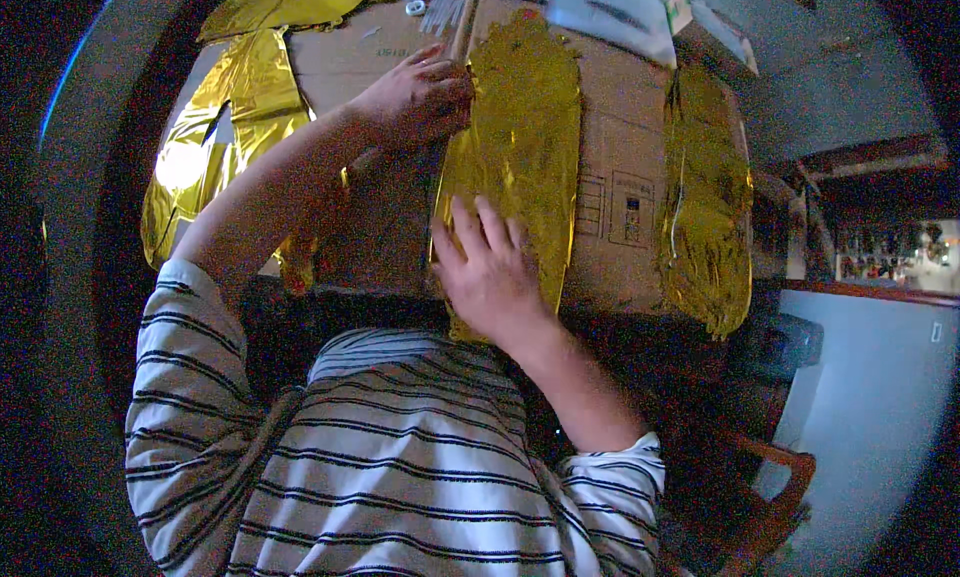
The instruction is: Folding and flattening gold foil balloons on a cardboard surface.
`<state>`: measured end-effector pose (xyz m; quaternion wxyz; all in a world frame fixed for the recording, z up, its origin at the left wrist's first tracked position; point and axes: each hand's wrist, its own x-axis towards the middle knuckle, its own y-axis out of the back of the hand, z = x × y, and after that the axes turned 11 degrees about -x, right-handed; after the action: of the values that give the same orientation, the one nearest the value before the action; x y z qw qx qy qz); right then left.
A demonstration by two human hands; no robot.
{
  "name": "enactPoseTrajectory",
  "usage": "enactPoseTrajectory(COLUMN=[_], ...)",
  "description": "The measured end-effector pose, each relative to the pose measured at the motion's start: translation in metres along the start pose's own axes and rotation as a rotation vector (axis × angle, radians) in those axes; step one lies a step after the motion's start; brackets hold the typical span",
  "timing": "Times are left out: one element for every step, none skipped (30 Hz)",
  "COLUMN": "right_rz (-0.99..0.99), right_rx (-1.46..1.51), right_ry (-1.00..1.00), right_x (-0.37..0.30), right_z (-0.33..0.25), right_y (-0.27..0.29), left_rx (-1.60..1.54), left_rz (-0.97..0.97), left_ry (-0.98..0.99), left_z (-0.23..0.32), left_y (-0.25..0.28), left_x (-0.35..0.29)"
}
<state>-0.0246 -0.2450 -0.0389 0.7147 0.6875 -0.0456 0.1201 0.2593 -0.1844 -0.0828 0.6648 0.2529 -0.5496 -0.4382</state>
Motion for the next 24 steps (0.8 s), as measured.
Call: enactPoseTrajectory(right_rz=[0.002, 0.005, -0.013, -0.019, -0.026, -0.033, -0.024, -0.016, -0.009, -0.003, 0.003, 0.010, 0.017, 0.041, 0.067, 0.093, 0.055, 0.055, 0.056, 0.056, 0.052, 0.048, 0.044, 0.042], right_rx=[0.012, 0.024, 0.031, 0.037, 0.043, 0.049, 0.048, 0.047, 0.043, 0.038, 0.029, 0.018, 0.007, 0.001, -0.005, -0.010, -0.029, -0.030, -0.032, -0.033, -0.032, -0.032, -0.031, -0.031], right_ry=[0.007, 0.014, -0.017, -0.013, -0.010, -0.008, -0.011, -0.013, -0.019, -0.025, -0.022, -0.021, -0.020, -0.012, -0.002, 0.009, 0.005, 0.007, 0.010, 0.014, 0.008, 0.003, -0.001, -0.002], right_x=[-0.004, -0.008, -0.013, -0.017, -0.020, -0.022, -0.024, -0.025, -0.027, -0.028, -0.027, -0.027, -0.027, -0.027, -0.026, -0.027, -0.029, -0.029, -0.029, -0.029, -0.030, -0.030, -0.030, -0.030], right_z=[-0.002, -0.005, -0.010, -0.012, -0.014, -0.015, -0.016, -0.017, -0.017, -0.017, -0.018, -0.019, -0.019, -0.019, -0.019, -0.019, -0.018, -0.019, -0.019, -0.019, -0.019, -0.019, -0.019, -0.019], right_y=[0.000, 0.001, 0.003, 0.005, 0.006, 0.007, 0.007, 0.007, 0.007, 0.006, 0.005, 0.005, 0.004, 0.003, 0.001, 0.001, 0.002, 0.002, 0.002, 0.002, 0.002, 0.002, 0.002, 0.002], left_rx=[0.005, 0.010, 0.015, 0.020, 0.024, 0.026, 0.027, 0.019, 0.008, -0.003, -0.014, -0.026, -0.038, -0.028, -0.015, -0.002, -0.004, -0.003, -0.002, -0.006, -0.014, -0.021, -0.023, -0.022], left_rz=[0.006, 0.003, -0.001, -0.004, 0.015, 0.034, 0.053, 0.031, 0.010, -0.012, -0.015, -0.018, -0.021, -0.021, -0.019, -0.018, -0.006, 0.004, 0.014, 0.016, 0.016, 0.016, 0.003, -0.007], left_ry=[-0.007, -0.001, 0.005, 0.010, 0.010, 0.009, 0.008, 0.012, 0.013, 0.014, 0.045, 0.073, 0.101, 0.094, 0.088, 0.083, 0.073, 0.068, 0.063, 0.051, 0.039, 0.028, 0.044, 0.061], left_z=[-0.001, -0.001, -0.001, -0.001, -0.001, -0.002, -0.002, -0.002, -0.002, -0.002, -0.001, 0.000, 0.001, 0.002, 0.000, -0.001, -0.002, -0.002, -0.003, -0.004, -0.003, -0.002, -0.001, 0.000], left_y=[0.000, -0.001, -0.001, -0.001, -0.001, -0.002, -0.002, -0.002, -0.001, 0.000, 0.001, 0.002, 0.002, 0.002, 0.003, 0.002, 0.001, 0.001, 0.001, 0.000, 0.001, 0.001, 0.001, 0.002], left_x=[0.000, 0.000, -0.001, -0.001, -0.001, -0.001, -0.002, -0.002, -0.001, 0.001, 0.001, 0.001, 0.001, 0.002, 0.001, 0.000, 0.000, -0.002, -0.002, -0.001, 0.000, 0.000, 0.001, 0.000])
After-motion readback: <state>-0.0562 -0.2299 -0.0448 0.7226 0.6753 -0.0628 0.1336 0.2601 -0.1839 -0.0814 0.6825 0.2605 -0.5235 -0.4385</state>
